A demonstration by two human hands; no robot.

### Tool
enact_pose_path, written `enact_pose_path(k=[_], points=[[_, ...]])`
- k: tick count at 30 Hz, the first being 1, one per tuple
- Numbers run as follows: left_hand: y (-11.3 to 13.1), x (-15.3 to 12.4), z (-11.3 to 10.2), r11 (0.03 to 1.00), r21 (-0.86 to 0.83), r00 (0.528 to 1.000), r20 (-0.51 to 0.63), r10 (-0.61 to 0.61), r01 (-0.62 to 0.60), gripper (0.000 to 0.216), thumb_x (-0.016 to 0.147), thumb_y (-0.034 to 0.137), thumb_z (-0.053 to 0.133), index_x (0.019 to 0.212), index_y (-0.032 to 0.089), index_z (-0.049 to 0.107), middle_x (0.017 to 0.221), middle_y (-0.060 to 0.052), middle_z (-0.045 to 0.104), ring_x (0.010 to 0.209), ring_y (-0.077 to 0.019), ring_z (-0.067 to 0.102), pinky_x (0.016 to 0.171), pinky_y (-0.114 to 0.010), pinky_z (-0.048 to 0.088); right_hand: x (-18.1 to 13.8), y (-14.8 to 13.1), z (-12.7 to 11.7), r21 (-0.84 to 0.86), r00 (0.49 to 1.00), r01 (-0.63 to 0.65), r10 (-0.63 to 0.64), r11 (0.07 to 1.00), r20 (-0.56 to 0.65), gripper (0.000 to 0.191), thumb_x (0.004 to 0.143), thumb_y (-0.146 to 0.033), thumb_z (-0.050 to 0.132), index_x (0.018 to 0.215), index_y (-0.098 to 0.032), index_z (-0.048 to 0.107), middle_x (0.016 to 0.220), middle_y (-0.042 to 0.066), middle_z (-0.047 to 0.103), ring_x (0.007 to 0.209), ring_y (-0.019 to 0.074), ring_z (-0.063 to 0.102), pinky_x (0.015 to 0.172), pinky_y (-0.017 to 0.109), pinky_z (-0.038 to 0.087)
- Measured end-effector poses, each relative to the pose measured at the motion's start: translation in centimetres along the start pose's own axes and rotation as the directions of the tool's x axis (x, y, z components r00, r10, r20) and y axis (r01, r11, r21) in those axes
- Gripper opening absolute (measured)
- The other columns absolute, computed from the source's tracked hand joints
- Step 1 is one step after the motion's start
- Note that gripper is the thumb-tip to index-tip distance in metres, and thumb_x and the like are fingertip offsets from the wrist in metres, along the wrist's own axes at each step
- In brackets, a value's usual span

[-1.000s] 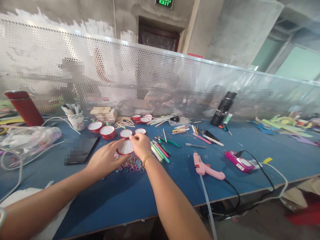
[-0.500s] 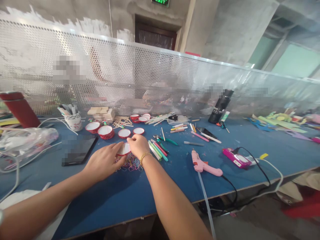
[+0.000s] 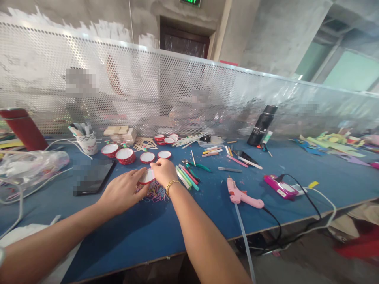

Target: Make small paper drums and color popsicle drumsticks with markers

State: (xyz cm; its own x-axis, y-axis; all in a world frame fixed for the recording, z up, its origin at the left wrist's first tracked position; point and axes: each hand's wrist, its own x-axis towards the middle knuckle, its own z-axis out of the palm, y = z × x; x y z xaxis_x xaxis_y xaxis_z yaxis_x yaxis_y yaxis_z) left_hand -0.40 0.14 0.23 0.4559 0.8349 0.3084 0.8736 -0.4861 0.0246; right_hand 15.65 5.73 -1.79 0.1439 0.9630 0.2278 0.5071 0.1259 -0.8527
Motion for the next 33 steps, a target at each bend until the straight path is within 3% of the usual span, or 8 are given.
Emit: enact_pose_path(k=[18, 29, 33], points=[[-0.16, -0.10, 0.29, 1.000, 0.002, 0.990, -0.138, 0.012, -0.011, 0.053, 0.094, 0.038, 0.049, 0.140, 0.012, 0.055, 0.123, -0.017, 0.070, 0.110, -0.0322, 0.069, 0.093, -0.042, 0.052, -0.03, -0.15, -0.14, 0.148, 0.995, 0.093, -0.086, 0.985, -0.053, 0.030, 0.084, -0.042, 0.062, 0.063, -0.021, 0.056, 0.058, -0.005, 0.056, 0.059, 0.0136, 0.049, 0.058, 0.026, 0.033], [-0.14, -0.04, 0.01, 0.999, -0.039, 0.995, -0.098, 0.008, -0.012, 0.055, 0.095, 0.039, 0.048, 0.143, 0.013, 0.052, 0.129, -0.017, 0.068, 0.116, -0.0330, 0.066, 0.099, -0.044, 0.049, 0.09, -0.20, -0.18, 0.151, 0.996, 0.085, -0.079, 0.985, -0.048, 0.029, 0.085, -0.039, 0.063, 0.063, -0.021, 0.056, 0.059, -0.006, 0.056, 0.059, 0.0134, 0.051, 0.058, 0.025, 0.035], [-0.38, 0.02, 0.10, 0.985, -0.173, 0.994, -0.105, -0.036, 0.017, 0.058, 0.093, 0.044, 0.053, 0.143, 0.014, 0.054, 0.130, -0.016, 0.068, 0.115, -0.0330, 0.067, 0.096, -0.043, 0.051, 0.11, -0.24, -0.32, 0.126, 0.995, 0.094, -0.088, 0.988, -0.055, 0.029, 0.086, -0.039, 0.063, 0.063, -0.021, 0.055, 0.059, -0.005, 0.054, 0.059, 0.0130, 0.049, 0.058, 0.025, 0.034]])
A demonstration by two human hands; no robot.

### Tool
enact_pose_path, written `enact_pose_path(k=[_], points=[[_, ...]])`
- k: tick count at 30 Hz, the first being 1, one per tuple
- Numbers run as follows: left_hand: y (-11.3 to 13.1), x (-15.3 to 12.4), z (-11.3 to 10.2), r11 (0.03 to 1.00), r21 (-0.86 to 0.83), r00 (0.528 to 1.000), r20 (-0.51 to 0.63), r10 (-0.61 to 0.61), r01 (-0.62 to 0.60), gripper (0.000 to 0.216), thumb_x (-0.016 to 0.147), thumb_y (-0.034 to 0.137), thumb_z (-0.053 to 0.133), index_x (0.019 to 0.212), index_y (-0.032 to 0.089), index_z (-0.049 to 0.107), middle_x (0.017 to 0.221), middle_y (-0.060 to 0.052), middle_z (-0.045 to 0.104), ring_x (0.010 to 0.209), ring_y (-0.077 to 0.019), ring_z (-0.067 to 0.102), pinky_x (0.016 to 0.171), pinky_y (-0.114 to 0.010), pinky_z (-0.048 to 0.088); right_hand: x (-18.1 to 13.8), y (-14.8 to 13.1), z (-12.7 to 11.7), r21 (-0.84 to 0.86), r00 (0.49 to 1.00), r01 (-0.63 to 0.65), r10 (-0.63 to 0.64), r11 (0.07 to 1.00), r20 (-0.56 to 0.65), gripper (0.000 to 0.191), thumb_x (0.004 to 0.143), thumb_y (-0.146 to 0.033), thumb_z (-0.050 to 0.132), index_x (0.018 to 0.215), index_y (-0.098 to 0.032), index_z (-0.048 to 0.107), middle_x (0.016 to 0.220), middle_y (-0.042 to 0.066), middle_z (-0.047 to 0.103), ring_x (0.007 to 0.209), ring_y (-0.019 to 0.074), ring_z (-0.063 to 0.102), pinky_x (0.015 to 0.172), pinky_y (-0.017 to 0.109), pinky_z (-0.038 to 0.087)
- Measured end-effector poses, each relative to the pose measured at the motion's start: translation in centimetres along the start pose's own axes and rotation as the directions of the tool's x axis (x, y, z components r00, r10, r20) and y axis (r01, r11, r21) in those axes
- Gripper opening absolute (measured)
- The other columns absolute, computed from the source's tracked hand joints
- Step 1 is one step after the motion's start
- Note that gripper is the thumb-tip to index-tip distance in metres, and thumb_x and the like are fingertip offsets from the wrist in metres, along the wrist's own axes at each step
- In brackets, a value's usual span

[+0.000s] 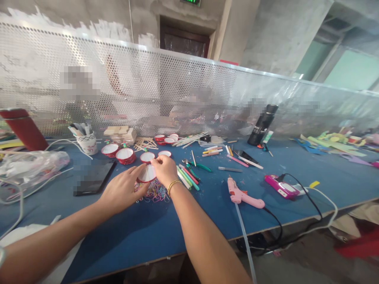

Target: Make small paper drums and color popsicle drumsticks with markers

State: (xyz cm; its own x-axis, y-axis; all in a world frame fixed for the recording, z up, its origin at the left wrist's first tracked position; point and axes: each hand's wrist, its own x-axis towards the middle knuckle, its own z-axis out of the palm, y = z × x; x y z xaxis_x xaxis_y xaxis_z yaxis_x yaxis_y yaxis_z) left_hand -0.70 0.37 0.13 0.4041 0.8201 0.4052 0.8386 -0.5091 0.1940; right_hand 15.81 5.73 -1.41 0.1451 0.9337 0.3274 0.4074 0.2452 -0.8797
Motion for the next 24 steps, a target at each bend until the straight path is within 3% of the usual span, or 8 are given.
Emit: enact_pose_path(k=[3, 6, 8, 12, 15, 24], points=[[-0.8, 0.4, 0.5, 0.955, -0.291, 0.998, -0.013, -0.065, 0.058, 0.060, 0.092, 0.052, 0.055, 0.141, 0.016, 0.056, 0.127, -0.014, 0.069, 0.104, -0.0281, 0.069, 0.088, -0.039, 0.053, -0.1, -0.2, -0.2, -0.008, 0.999, 0.034, -0.035, 0.999, -0.011, 0.031, 0.087, -0.040, 0.062, 0.064, -0.021, 0.055, 0.060, -0.005, 0.055, 0.060, 0.0131, 0.050, 0.060, 0.025, 0.035], [-1.6, 1.0, 1.4, 0.769, -0.624, 0.986, 0.013, -0.167, 0.138, 0.063, 0.090, 0.056, 0.057, 0.137, 0.015, 0.058, 0.106, -0.009, 0.072, 0.080, -0.0205, 0.067, 0.070, -0.032, 0.052, -0.3, -0.5, -0.2, 0.000, 0.994, 0.110, -0.110, 0.994, -0.011, 0.030, 0.088, -0.041, 0.062, 0.067, -0.021, 0.056, 0.063, -0.004, 0.058, 0.062, 0.0135, 0.053, 0.063, 0.025, 0.037], [-1.9, 1.3, 1.8, 0.646, -0.745, 0.976, 0.027, -0.218, 0.165, 0.059, 0.086, 0.058, 0.062, 0.125, 0.013, 0.065, 0.087, -0.005, 0.071, 0.067, -0.0173, 0.062, 0.060, -0.028, 0.048, -0.5, -0.8, -0.2, 0.009, 0.987, 0.158, -0.158, 0.987, 0.005, 0.029, 0.089, -0.041, 0.062, 0.068, -0.021, 0.057, 0.065, -0.004, 0.059, 0.064, 0.0136, 0.054, 0.064, 0.025, 0.038], [-1.7, 1.7, 1.6, 0.492, -0.844, 0.947, 0.052, -0.318, 0.212, 0.048, 0.078, 0.059, 0.067, 0.095, 0.015, 0.071, 0.067, 0.000, 0.063, 0.055, -0.0125, 0.050, 0.050, -0.024, 0.037, -0.9, -1.0, 0.0, 0.028, 0.982, 0.185, -0.186, 0.982, 0.044, 0.029, 0.090, -0.041, 0.063, 0.068, -0.021, 0.058, 0.065, -0.003, 0.060, 0.064, 0.0138, 0.056, 0.063, 0.025, 0.039], [-1.4, 1.7, 1.3, 0.418, -0.870, 0.923, 0.099, -0.371, 0.262, 0.047, 0.073, 0.061, 0.071, 0.084, 0.015, 0.069, 0.061, 0.003, 0.057, 0.051, -0.0099, 0.042, 0.047, -0.023, 0.031, -1.0, -1.0, 0.1, 0.032, 0.979, 0.192, -0.194, 0.981, 0.062, 0.030, 0.089, -0.042, 0.064, 0.068, -0.021, 0.058, 0.065, -0.003, 0.061, 0.063, 0.0137, 0.056, 0.061, 0.024, 0.038], [-1.9, 1.7, 1.9, 0.331, -0.895, 0.912, 0.166, -0.374, 0.298, 0.049, 0.067, 0.064, 0.075, 0.068, 0.019, 0.056, 0.055, 0.006, 0.048, 0.049, -0.0090, 0.038, 0.047, -0.022, 0.027, -1.0, -1.1, 0.1, 0.093, 0.973, 0.197, -0.207, 0.976, 0.105, 0.028, 0.088, -0.041, 0.064, 0.069, -0.021, 0.059, 0.065, -0.003, 0.060, 0.063, 0.0130, 0.054, 0.060, 0.023, 0.039]])
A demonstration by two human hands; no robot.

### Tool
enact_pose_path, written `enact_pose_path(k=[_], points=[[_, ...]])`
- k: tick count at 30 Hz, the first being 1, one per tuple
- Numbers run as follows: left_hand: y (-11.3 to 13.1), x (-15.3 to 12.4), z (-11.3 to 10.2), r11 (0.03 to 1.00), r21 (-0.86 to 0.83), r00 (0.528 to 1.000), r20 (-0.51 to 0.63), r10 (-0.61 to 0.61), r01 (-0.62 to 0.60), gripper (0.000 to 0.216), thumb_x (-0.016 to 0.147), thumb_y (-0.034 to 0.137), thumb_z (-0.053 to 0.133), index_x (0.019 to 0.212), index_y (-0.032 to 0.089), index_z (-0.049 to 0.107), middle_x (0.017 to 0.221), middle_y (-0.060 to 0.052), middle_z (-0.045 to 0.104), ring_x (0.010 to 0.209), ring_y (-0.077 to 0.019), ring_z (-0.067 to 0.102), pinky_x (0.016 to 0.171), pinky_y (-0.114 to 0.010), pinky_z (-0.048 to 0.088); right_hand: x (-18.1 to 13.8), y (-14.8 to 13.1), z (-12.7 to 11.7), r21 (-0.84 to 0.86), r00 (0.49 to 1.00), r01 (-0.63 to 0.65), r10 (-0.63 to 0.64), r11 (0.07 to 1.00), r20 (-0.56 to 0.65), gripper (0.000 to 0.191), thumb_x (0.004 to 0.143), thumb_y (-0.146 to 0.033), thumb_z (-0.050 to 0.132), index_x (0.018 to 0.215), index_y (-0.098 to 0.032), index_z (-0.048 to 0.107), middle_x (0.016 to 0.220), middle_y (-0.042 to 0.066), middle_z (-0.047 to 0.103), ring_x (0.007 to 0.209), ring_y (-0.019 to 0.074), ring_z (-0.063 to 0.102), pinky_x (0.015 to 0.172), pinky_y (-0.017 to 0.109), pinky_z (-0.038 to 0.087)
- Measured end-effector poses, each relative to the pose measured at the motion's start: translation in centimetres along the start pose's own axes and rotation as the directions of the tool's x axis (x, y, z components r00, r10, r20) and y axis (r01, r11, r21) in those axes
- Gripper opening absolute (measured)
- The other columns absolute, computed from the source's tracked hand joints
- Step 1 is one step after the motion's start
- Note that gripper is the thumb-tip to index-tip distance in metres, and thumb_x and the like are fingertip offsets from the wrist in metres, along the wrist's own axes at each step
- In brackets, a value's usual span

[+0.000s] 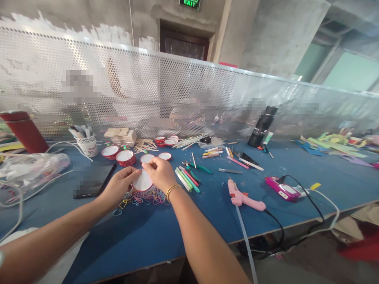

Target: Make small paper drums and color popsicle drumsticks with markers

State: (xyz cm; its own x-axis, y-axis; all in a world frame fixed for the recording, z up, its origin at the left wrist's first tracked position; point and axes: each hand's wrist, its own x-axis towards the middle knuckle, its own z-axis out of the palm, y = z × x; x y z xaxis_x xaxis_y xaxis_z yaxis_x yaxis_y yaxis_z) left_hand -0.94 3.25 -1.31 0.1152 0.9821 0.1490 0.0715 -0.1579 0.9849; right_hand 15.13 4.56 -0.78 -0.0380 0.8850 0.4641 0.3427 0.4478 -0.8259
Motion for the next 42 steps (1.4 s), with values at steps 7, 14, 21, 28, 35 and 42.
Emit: enact_pose_path(k=[7, 14, 21, 28, 35, 42], points=[[-0.36, 0.12, -0.07, 1.000, -0.003, 1.000, 0.004, 0.010, -0.010, 0.047, 0.067, 0.060, 0.075, 0.067, 0.020, 0.053, 0.054, 0.007, 0.045, 0.049, -0.0088, 0.038, 0.047, -0.021, 0.027, -0.07, -0.39, -0.12, -0.021, 0.999, -0.009, 0.009, 1.000, 0.041, 0.029, 0.088, -0.039, 0.065, 0.068, -0.020, 0.059, 0.063, -0.004, 0.060, 0.061, 0.0118, 0.052, 0.060, 0.023, 0.038], [-0.45, 0.14, -0.11, 0.999, 0.044, 1.000, 0.016, 0.006, -0.006, 0.046, 0.071, 0.064, 0.071, 0.069, 0.020, 0.056, 0.055, 0.006, 0.046, 0.048, -0.0100, 0.040, 0.046, -0.023, 0.029, 0.00, -0.29, -0.23, -0.011, 0.998, -0.026, 0.026, 1.000, 0.051, 0.027, 0.087, -0.037, 0.067, 0.068, -0.020, 0.060, 0.062, -0.004, 0.059, 0.060, 0.0121, 0.052, 0.058, 0.023, 0.037], [-0.68, 0.20, -0.10, 0.997, 0.078, 0.999, 0.049, -0.015, 0.011, 0.043, 0.072, 0.062, 0.067, 0.066, 0.021, 0.053, 0.050, 0.007, 0.043, 0.043, -0.0102, 0.038, 0.042, -0.023, 0.027, -0.02, -0.24, -0.19, -0.039, 0.996, -0.029, 0.032, 0.999, 0.080, 0.026, 0.087, -0.037, 0.067, 0.069, -0.020, 0.060, 0.064, -0.004, 0.060, 0.062, 0.0114, 0.052, 0.059, 0.022, 0.038], [-0.28, 0.24, 0.00, 0.997, 0.073, 0.998, 0.054, -0.038, 0.034, 0.044, 0.068, 0.060, 0.071, 0.064, 0.022, 0.050, 0.050, 0.007, 0.040, 0.044, -0.0095, 0.036, 0.042, -0.023, 0.025, 0.19, -0.43, -0.38, -0.082, 0.993, -0.045, 0.054, 0.996, 0.109, 0.026, 0.088, -0.035, 0.067, 0.068, -0.020, 0.059, 0.063, -0.004, 0.059, 0.060, 0.0104, 0.050, 0.057, 0.021, 0.036], [-0.36, 0.42, -0.12, 0.989, 0.146, 0.999, 0.043, -0.006, 0.000, 0.046, 0.068, 0.061, 0.070, 0.060, 0.021, 0.049, 0.050, 0.007, 0.040, 0.045, -0.0095, 0.036, 0.043, -0.022, 0.026, 0.29, -0.34, -0.43, -0.107, 0.993, -0.033, 0.044, 0.994, 0.108, 0.026, 0.088, -0.034, 0.068, 0.069, -0.019, 0.061, 0.063, -0.004, 0.059, 0.060, 0.0100, 0.051, 0.057, 0.021, 0.035], [-1.12, 0.76, -0.56, 0.980, 0.196, 0.999, 0.039, 0.012, -0.020, 0.045, 0.071, 0.062, 0.066, 0.063, 0.021, 0.051, 0.052, 0.006, 0.042, 0.047, -0.0107, 0.039, 0.044, -0.023, 0.028, 0.28, -0.45, -0.50, -0.104, 0.991, -0.044, 0.056, 0.994, 0.117, 0.026, 0.087, -0.034, 0.070, 0.069, -0.019, 0.062, 0.063, -0.005, 0.059, 0.060, 0.0100, 0.051, 0.058, 0.022, 0.036]])
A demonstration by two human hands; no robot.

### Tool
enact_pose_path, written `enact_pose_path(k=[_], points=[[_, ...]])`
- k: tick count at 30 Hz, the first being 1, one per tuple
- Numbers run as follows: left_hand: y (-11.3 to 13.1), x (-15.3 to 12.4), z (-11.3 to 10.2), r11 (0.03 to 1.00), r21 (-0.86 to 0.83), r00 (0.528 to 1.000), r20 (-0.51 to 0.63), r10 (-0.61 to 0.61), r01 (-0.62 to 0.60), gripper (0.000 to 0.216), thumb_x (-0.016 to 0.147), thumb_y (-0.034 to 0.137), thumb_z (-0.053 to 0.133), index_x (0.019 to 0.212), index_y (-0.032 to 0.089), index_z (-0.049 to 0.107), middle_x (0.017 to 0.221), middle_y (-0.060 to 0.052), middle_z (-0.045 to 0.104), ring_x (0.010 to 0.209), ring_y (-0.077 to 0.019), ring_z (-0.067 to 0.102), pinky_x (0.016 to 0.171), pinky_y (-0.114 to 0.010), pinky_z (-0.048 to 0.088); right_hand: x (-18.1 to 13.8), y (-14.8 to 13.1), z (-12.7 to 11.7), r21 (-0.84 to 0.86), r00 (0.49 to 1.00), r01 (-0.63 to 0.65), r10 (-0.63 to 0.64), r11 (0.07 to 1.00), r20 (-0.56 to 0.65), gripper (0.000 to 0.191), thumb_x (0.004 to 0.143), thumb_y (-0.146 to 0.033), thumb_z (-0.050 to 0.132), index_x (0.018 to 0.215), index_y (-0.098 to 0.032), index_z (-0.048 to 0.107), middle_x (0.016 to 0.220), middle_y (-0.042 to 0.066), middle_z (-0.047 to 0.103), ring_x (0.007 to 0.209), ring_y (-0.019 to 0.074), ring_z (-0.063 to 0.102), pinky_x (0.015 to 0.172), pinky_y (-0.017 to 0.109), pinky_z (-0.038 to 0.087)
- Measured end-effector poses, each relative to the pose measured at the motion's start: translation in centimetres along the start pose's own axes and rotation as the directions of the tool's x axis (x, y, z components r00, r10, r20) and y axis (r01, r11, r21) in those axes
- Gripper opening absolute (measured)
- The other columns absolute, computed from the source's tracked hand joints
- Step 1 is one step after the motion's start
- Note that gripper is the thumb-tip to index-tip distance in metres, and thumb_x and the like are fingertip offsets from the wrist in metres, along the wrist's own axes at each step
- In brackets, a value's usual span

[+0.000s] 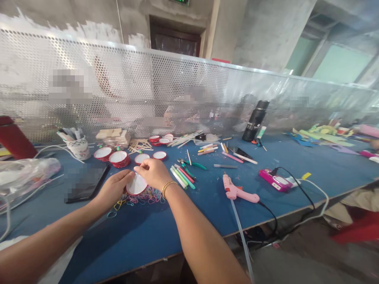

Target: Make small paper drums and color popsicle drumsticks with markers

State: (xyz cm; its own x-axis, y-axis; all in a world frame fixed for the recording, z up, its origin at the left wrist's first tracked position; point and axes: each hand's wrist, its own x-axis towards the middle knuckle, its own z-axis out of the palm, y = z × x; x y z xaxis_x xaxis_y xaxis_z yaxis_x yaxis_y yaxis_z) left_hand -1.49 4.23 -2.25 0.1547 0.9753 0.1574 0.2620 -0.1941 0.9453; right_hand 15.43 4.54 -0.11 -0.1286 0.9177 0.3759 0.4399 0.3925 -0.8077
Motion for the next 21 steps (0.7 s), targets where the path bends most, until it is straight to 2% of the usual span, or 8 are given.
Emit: enact_pose_path(k=[5, 10, 13, 15, 18, 21], points=[[0.4, -0.2, 0.2, 0.998, -0.058, 1.000, 0.002, -0.022, 0.022, 0.050, 0.069, 0.068, 0.067, 0.068, 0.020, 0.056, 0.053, 0.005, 0.045, 0.047, -0.0111, 0.040, 0.044, -0.023, 0.028, 0.0, 0.0, 0.1, 0.033, 1.000, 0.000, 0.000, 0.999, -0.020, 0.026, 0.088, -0.034, 0.070, 0.069, -0.019, 0.061, 0.063, -0.005, 0.059, 0.060, 0.0103, 0.051, 0.058, 0.022, 0.037], [1.2, -0.7, 0.6, 0.996, -0.086, 0.999, -0.016, -0.036, 0.034, 0.058, 0.068, 0.076, 0.064, 0.070, 0.019, 0.057, 0.052, 0.004, 0.047, 0.045, -0.0104, 0.039, 0.043, -0.023, 0.029, 0.1, 0.4, 0.1, 0.043, 0.988, 0.033, -0.026, 0.999, -0.153, 0.029, 0.090, -0.039, 0.065, 0.070, -0.019, 0.060, 0.065, -0.004, 0.060, 0.062, 0.0111, 0.053, 0.061, 0.022, 0.037], [1.3, -0.8, 0.7, 0.994, -0.107, 0.999, 0.008, -0.031, 0.032, 0.055, 0.064, 0.072, 0.070, 0.065, 0.020, 0.053, 0.049, 0.005, 0.046, 0.043, -0.0100, 0.040, 0.041, -0.023, 0.028, 0.2, 0.7, 0.2, 0.041, 0.974, 0.066, -0.055, 0.997, -0.221, 0.034, 0.092, -0.045, 0.062, 0.069, -0.020, 0.058, 0.065, -0.004, 0.058, 0.063, 0.0119, 0.052, 0.062, 0.023, 0.038], [1.3, -0.7, 0.7, 0.985, -0.166, 0.999, -0.001, -0.040, 0.039, 0.051, 0.063, 0.067, 0.074, 0.065, 0.021, 0.052, 0.050, 0.006, 0.046, 0.043, -0.0095, 0.040, 0.041, -0.022, 0.029, 0.3, 0.9, 0.2, 0.072, 0.974, 0.063, -0.045, 0.995, -0.221, 0.040, 0.092, -0.052, 0.059, 0.068, -0.020, 0.057, 0.064, -0.004, 0.058, 0.063, 0.0122, 0.053, 0.061, 0.023, 0.038], [1.6, -0.5, 0.6, 0.959, -0.280, 0.991, -0.114, -0.065, 0.031, 0.043, 0.065, 0.057, 0.076, 0.071, 0.020, 0.055, 0.054, 0.007, 0.048, 0.044, -0.0084, 0.041, 0.043, -0.021, 0.030, 0.5, 1.2, 0.2, 0.141, 0.987, -0.006, 0.029, 0.990, -0.160, 0.042, 0.097, -0.053, 0.051, 0.072, -0.020, 0.058, 0.065, -0.003, 0.061, 0.057, 0.0122, 0.056, 0.058, 0.023, 0.041], [2.0, -0.1, 0.2, 0.927, -0.375, 0.962, -0.252, -0.110, 0.009, 0.035, 0.070, 0.048, 0.073, 0.074, 0.020, 0.054, 0.056, 0.006, 0.051, 0.045, -0.0073, 0.041, 0.043, -0.019, 0.029, 0.6, 1.5, -0.1, 0.071, 0.988, -0.085, 0.093, 0.994, -0.121, 0.028, 0.098, -0.039, 0.055, 0.078, -0.021, 0.063, 0.068, -0.002, 0.067, 0.057, 0.0123, 0.061, 0.060, 0.023, 0.045]])
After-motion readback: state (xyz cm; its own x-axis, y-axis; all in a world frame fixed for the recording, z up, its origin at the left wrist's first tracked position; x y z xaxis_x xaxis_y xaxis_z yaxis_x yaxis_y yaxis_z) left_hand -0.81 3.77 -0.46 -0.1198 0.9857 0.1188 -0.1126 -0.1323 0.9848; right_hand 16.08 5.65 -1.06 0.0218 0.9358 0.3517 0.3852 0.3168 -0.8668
